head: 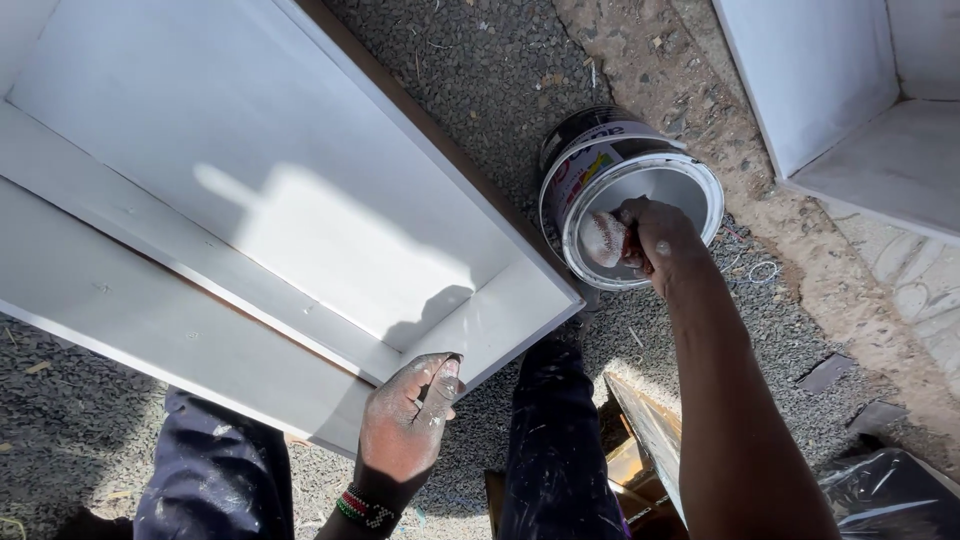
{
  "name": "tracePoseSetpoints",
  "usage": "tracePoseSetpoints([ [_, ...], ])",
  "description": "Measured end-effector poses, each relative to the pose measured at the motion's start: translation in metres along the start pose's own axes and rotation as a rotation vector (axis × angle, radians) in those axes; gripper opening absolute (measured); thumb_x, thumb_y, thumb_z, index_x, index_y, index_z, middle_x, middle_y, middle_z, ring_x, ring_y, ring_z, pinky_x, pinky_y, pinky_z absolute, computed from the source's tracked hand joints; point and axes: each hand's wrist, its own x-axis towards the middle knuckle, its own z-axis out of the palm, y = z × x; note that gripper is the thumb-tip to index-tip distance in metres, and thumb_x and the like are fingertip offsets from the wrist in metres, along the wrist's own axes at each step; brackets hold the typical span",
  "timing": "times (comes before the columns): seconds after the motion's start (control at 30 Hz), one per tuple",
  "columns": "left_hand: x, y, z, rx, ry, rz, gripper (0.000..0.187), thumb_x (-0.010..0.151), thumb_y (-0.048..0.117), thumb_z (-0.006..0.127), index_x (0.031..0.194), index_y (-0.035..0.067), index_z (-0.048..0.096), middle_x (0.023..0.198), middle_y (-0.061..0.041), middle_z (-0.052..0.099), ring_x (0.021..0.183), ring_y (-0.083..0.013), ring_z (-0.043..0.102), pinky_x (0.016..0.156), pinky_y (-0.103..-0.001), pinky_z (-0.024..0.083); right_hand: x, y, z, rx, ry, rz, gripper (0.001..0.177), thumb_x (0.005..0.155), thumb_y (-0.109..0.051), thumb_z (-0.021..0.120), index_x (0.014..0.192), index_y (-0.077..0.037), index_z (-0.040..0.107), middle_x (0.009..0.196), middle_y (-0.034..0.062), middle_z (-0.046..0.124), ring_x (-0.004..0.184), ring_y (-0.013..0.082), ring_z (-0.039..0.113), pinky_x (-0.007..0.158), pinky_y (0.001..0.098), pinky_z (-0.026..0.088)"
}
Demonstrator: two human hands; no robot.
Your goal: Paint the interior corners and edges of a white drawer using a small sponge applicator.
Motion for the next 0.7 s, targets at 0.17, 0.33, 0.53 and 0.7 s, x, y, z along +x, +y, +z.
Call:
tracePoseSetpoints([
  [0.17,-0.019,-0.021,-0.016,-0.097,0.093,-0.117,0.040,0.108,0.042,0.073,0.120,0.011,0.096,0.086,-0.004,0.091,0.072,-0.0126,0.083,0.065,-0.029,0.079,0.059,0.040,-0.038,0.069,-0.277,0.070,0.028,0.097,-0.034,0.072,0.073,-0.027,0.060,0.061,-0.0092,0.054,0.044,0.0140,0.049,0.038,0.0332,0.030],
  [0.33,-0.044,0.011,-0.055,0.075,0.376,0.498,0.027,0.118,0.026,0.070,0.114,0.008,0.088,0.105,-0.006,0.092,0.087,-0.0244,0.090,0.077,-0.037,0.070,-0.047,0.046,0.012,0.210,-0.529,-0.140,0.032,0.093,-0.019,0.067,0.119,-0.011,0.085,0.064,-0.0023,0.059,0.034,0.0064,0.033,0.030,0.0223,0.020],
  [0.53,-0.034,0.027,-0.086,0.013,0.221,0.516,0.019,0.117,0.018,0.073,0.124,0.006,0.085,0.105,-0.011,0.087,0.085,-0.0286,0.084,0.074,-0.043,0.066,-0.170,0.094,0.267,0.188,-0.917,-0.083,0.034,0.105,-0.008,0.071,0.125,0.017,0.080,0.068,0.0356,0.064,0.056,0.0432,0.070,0.046,0.0446,0.055],
  [0.7,-0.001,0.004,-0.126,0.058,0.067,0.435,0.021,0.117,0.017,0.075,0.131,0.007,0.084,0.122,-0.013,0.090,0.099,-0.0297,0.090,0.080,-0.046,0.073,-0.200,0.087,0.353,0.108,-0.882,-0.151,0.033,0.103,-0.008,0.070,0.126,0.013,0.081,0.074,0.0330,0.067,0.063,0.0420,0.071,0.052,0.0443,0.056],
])
